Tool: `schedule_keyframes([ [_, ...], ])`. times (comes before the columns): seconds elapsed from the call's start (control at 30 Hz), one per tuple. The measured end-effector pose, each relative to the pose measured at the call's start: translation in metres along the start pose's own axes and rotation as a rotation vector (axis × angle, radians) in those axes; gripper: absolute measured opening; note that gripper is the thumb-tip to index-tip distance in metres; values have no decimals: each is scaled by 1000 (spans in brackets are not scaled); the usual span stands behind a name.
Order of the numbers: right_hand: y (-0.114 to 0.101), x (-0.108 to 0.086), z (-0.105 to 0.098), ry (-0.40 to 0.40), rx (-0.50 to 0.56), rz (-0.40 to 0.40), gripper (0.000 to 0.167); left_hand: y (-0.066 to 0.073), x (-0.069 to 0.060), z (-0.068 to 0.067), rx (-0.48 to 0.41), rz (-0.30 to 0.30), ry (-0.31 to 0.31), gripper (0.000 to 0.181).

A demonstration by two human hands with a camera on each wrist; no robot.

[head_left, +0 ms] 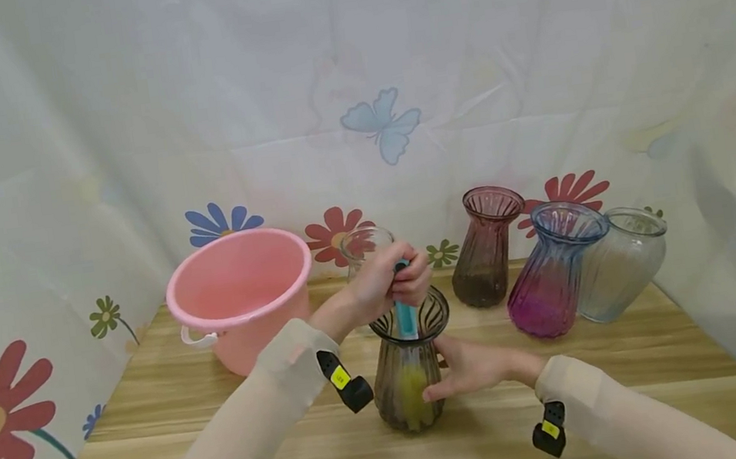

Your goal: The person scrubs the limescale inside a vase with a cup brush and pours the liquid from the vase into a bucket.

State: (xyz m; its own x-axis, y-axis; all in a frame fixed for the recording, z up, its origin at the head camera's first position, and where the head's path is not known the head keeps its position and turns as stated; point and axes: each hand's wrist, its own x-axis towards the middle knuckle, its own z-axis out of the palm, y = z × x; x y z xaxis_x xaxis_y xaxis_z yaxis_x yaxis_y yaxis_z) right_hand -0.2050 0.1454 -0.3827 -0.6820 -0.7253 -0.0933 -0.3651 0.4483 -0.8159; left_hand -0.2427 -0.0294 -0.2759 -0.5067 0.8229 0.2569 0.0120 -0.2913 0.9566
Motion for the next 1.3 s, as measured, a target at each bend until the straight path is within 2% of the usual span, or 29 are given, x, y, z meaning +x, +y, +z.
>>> schedule_keyframes([
  [0.13,-2,-1,-9,-29,-66,-36,76,0,1,0,-1,-2,12,40],
  [0.37,-3,2,-11,-11,-16,-54,71,3,5,3,-11,-19,20,41],
  [0.47,-3,2,-9,10,-35,-48,69,9,6,6,-16,-28,24,41],
  [0.67,-6,3,-7,41,-92,-51,70,37,11,13,-26,-10,33,39],
  [0.83,-7,4,-6,55,-117,-64,69,67,13,17,-17,59,53,38],
  [0.97,-6,4,-4,52,-117,-62,66,81,12,18,-15,77,57,36],
  [1.13,-7,5,-2,56,-135,-54,66,79,11,16,-34,70,29,35],
  [1.3,-7,5,-3,72,-151,-63,67,61,11,11,-54,37,1,37],
])
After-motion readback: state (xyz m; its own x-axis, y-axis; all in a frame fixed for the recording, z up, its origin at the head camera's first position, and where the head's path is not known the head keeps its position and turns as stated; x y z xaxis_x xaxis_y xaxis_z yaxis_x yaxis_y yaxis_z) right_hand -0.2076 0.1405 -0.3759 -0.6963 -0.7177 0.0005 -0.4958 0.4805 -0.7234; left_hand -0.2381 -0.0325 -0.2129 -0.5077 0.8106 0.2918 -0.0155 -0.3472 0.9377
